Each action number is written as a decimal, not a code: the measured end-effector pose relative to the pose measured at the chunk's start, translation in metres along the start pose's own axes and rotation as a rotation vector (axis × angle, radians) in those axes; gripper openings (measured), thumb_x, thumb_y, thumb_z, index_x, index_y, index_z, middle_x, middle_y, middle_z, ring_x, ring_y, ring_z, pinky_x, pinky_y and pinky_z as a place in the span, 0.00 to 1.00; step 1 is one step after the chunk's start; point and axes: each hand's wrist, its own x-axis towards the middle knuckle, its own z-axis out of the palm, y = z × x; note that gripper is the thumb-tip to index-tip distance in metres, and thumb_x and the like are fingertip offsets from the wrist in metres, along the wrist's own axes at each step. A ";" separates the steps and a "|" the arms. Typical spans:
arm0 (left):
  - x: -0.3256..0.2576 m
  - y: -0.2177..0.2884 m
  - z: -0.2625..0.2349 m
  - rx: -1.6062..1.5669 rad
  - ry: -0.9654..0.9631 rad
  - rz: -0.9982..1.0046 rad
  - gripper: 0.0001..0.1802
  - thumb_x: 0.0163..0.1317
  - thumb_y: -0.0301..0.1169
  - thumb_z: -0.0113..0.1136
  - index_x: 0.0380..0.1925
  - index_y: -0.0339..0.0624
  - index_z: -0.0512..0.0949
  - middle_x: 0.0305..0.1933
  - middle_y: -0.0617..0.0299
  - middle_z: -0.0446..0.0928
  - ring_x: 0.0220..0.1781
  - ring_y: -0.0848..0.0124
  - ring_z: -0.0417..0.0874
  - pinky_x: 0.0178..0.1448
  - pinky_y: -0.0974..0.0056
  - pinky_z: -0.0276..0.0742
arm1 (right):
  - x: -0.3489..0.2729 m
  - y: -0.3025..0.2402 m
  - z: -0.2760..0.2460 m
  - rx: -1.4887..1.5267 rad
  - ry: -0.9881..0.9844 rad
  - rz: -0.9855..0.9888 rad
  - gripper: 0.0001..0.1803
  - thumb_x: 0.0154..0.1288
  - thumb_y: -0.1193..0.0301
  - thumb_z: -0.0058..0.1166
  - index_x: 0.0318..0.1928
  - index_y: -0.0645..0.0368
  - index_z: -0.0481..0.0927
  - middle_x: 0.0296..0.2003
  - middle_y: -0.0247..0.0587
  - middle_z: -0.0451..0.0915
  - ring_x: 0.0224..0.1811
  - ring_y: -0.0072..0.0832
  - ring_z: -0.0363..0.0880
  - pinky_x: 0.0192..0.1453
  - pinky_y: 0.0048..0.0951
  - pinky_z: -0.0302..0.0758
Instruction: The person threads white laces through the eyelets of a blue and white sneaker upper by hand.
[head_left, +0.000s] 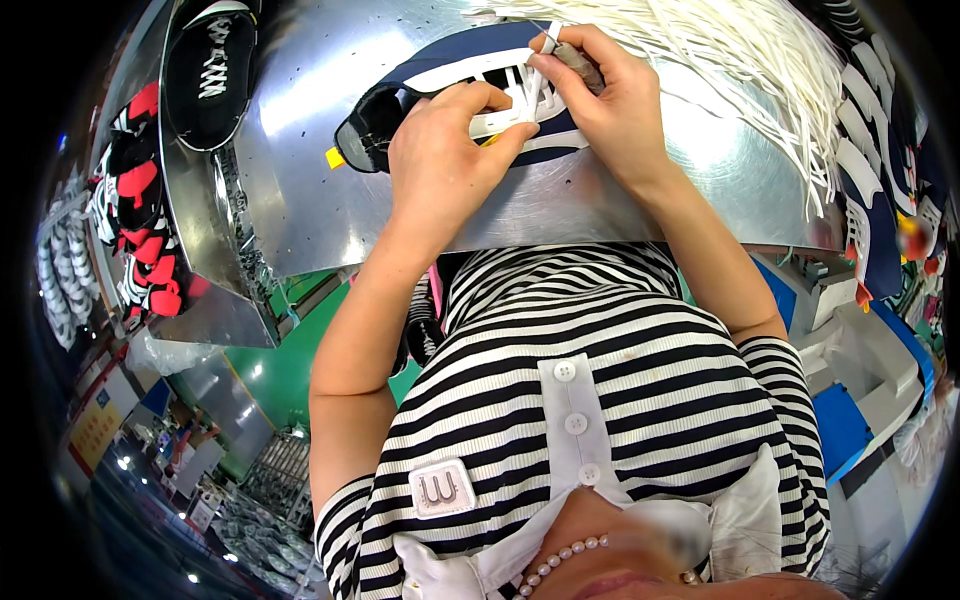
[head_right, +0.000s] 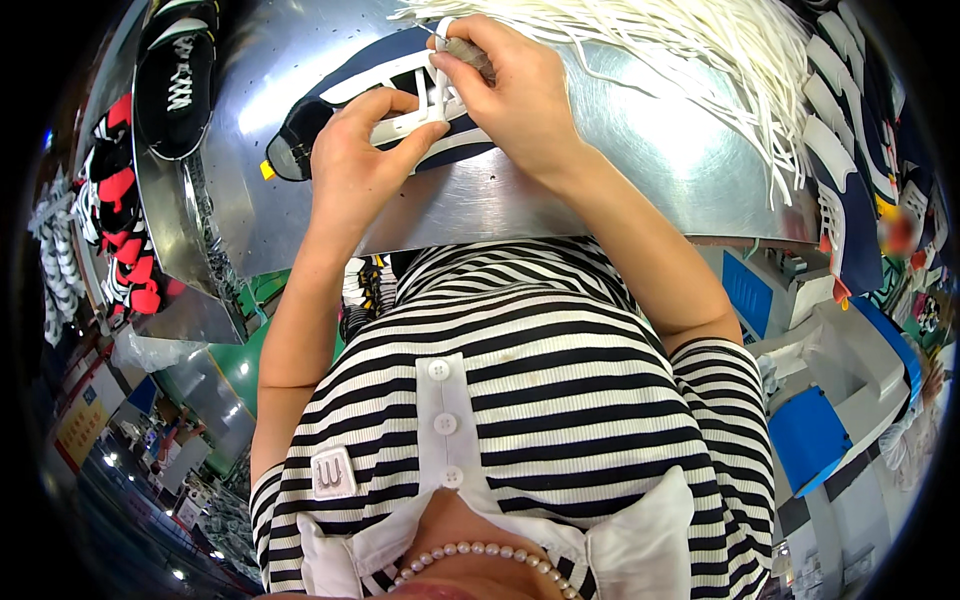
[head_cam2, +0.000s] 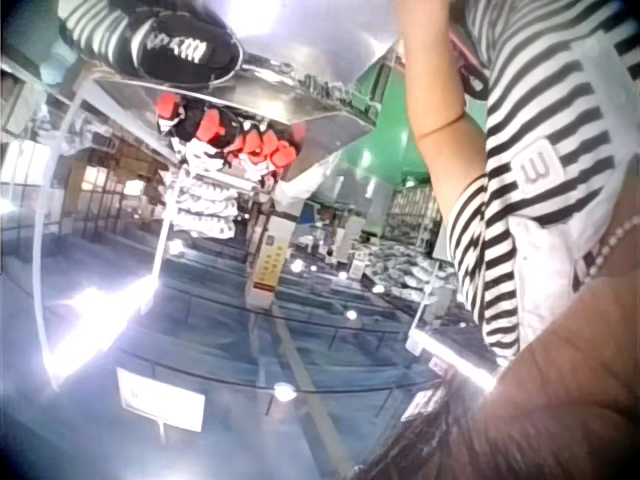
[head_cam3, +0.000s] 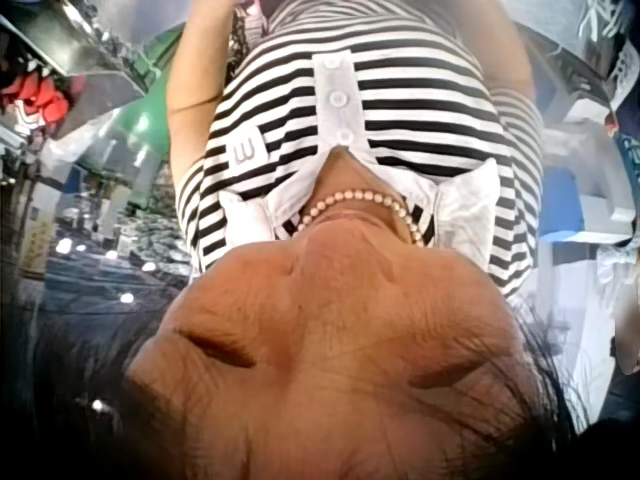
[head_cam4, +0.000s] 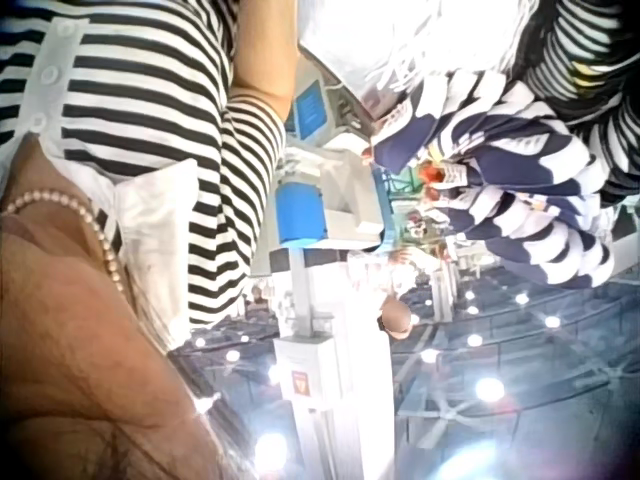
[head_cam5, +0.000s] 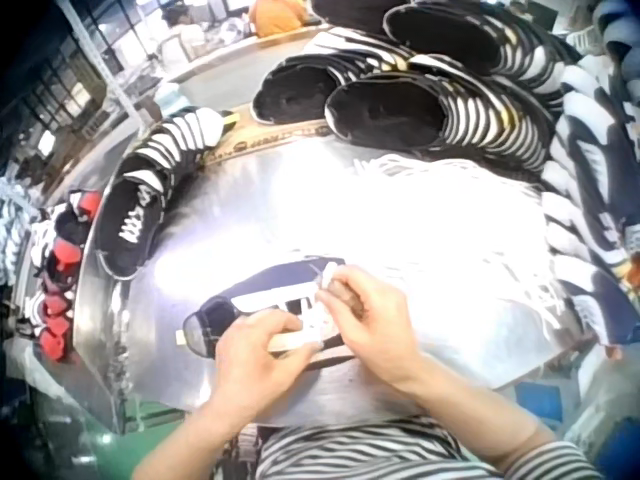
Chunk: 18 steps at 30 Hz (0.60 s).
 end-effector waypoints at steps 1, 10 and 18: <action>0.001 0.003 0.000 0.024 -0.002 -0.019 0.17 0.51 0.39 0.73 0.33 0.38 0.83 0.32 0.56 0.82 0.34 0.61 0.84 0.40 0.62 0.76 | 0.003 0.006 0.003 0.008 0.039 -0.119 0.12 0.63 0.71 0.62 0.44 0.62 0.79 0.33 0.42 0.84 0.30 0.28 0.83 0.35 0.26 0.78; 0.004 0.003 0.003 0.110 0.014 -0.022 0.17 0.50 0.44 0.71 0.28 0.41 0.82 0.29 0.60 0.81 0.30 0.59 0.82 0.36 0.58 0.75 | -0.048 -0.020 -0.031 -0.038 -0.244 0.235 0.11 0.68 0.69 0.56 0.44 0.64 0.73 0.33 0.47 0.85 0.32 0.36 0.85 0.36 0.33 0.77; 0.004 0.002 0.001 -0.030 -0.010 0.089 0.15 0.50 0.35 0.74 0.28 0.35 0.80 0.25 0.57 0.79 0.25 0.64 0.79 0.32 0.64 0.73 | -0.040 -0.020 -0.034 -0.073 -0.310 0.270 0.09 0.66 0.71 0.55 0.41 0.63 0.73 0.26 0.44 0.84 0.27 0.37 0.84 0.34 0.31 0.77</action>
